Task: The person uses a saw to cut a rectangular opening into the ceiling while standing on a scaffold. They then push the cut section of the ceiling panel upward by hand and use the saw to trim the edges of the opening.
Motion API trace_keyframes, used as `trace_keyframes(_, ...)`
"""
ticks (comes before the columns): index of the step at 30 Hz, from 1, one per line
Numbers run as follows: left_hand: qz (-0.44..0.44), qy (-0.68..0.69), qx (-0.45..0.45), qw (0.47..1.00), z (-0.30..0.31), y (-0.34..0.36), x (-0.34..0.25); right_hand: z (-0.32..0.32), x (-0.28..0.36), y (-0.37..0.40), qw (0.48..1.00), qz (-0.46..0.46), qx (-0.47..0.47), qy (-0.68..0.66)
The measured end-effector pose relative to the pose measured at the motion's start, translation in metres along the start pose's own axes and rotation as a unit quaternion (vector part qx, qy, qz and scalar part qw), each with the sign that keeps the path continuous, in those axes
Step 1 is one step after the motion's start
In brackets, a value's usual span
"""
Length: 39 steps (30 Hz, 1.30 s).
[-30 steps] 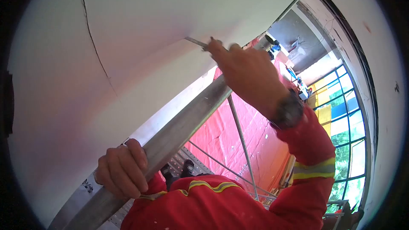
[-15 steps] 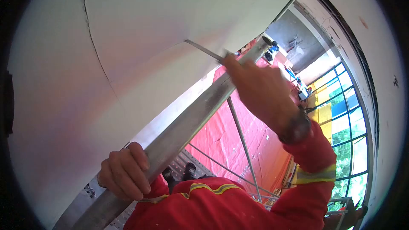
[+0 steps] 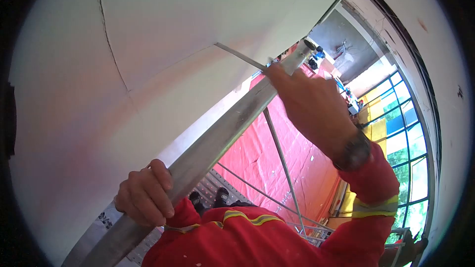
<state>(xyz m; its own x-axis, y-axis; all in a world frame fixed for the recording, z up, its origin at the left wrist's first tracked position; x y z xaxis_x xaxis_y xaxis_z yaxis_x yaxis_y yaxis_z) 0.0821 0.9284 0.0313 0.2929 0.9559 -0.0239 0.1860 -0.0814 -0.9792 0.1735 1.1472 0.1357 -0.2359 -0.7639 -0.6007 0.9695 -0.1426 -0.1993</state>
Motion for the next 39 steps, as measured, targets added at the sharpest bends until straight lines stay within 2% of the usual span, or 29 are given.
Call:
trace_keyframes(2, 0.008, 0.018, -0.001, 1.000, 0.001, -0.002, 0.002, 0.006, -0.005, 0.009, 0.999, -0.024, 0.029, 0.023)
trace_keyframes(6, 0.017, 0.018, -0.015, 1.000, -0.001, 0.001, -0.001, -0.012, 0.020, -0.062, 0.993, 0.054, -0.104, 0.014)
trace_keyframes(9, 0.013, -0.004, -0.024, 1.000, -0.005, 0.006, -0.007, -0.015, 0.016, -0.060, 0.997, 0.041, -0.065, 0.008)
trace_keyframes(15, 0.017, 0.017, -0.027, 0.999, -0.004, 0.004, -0.007, 0.016, 0.000, 0.012, 0.997, -0.058, 0.049, 0.029)
trace_keyframes(18, -0.026, 0.016, -0.036, 0.999, -0.006, 0.006, -0.008, -0.013, 0.011, -0.028, 0.997, 0.017, -0.066, -0.029)
trace_keyframes(20, -0.017, 0.014, -0.034, 0.999, -0.007, 0.008, -0.012, -0.010, 0.031, -0.079, 0.995, 0.047, -0.076, -0.049)
trace_keyframes(21, -0.015, 0.010, -0.034, 0.999, -0.006, 0.008, -0.013, -0.010, 0.030, -0.080, 0.998, 0.045, -0.043, -0.032)
trace_keyframes(24, 0.007, 0.005, -0.034, 0.999, -0.007, 0.007, -0.015, -0.007, 0.015, -0.044, 0.999, 0.010, -0.027, -0.014)
trace_keyframes(25, -0.003, -0.005, -0.018, 1.000, -0.005, 0.005, -0.014, 0.003, 0.011, -0.027, 0.999, 0.001, -0.034, 0.038)
trace_keyframes(27, -0.013, -0.024, -0.003, 1.000, -0.010, 0.004, -0.014, 0.015, 0.009, 0.003, 0.999, -0.016, 0.021, 0.033)
trace_keyframes(29, -0.007, -0.008, -0.009, 1.000, -0.007, 0.000, -0.012, 0.015, 0.003, 0.000, 0.998, -0.022, 0.021, 0.056)
trace_keyframes(32, -0.027, -0.011, -0.079, 0.996, -0.011, 0.015, -0.013, -0.015, 0.010, -0.042, 0.998, 0.021, -0.056, -0.032)
trace_keyframes(35, -0.043, -0.030, -0.155, 0.986, -0.012, 0.021, -0.010, -0.008, 0.020, -0.053, 0.997, 0.024, -0.067, -0.003)
trace_keyframes(36, -0.039, -0.033, -0.177, 0.983, -0.011, 0.020, -0.010, -0.007, 0.019, -0.044, 0.999, 0.014, -0.043, -0.002)
trace_keyframes(38, -0.023, -0.022, -0.086, 0.996, -0.007, 0.014, -0.008, 0.004, 0.013, -0.022, 1.000, -0.005, -0.003, 0.009)
trace_keyframes(39, -0.013, -0.015, -0.044, 0.999, -0.007, 0.014, -0.009, 0.008, 0.008, -0.006, 1.000, -0.018, -0.012, -0.008)
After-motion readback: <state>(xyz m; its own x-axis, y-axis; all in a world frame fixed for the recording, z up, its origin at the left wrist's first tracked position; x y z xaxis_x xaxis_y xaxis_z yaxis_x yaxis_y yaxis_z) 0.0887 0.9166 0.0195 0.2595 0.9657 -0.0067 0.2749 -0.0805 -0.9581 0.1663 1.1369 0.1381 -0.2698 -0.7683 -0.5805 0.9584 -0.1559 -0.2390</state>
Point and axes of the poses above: each hand's wrist, its own y-axis away from the middle knuckle, its own z-axis out of the back of the hand, x = y × z, the point moved 7 cm from there along -y, towards the middle knuckle, and after that the axes turned 7 degrees about y, right-handed, at the moved point
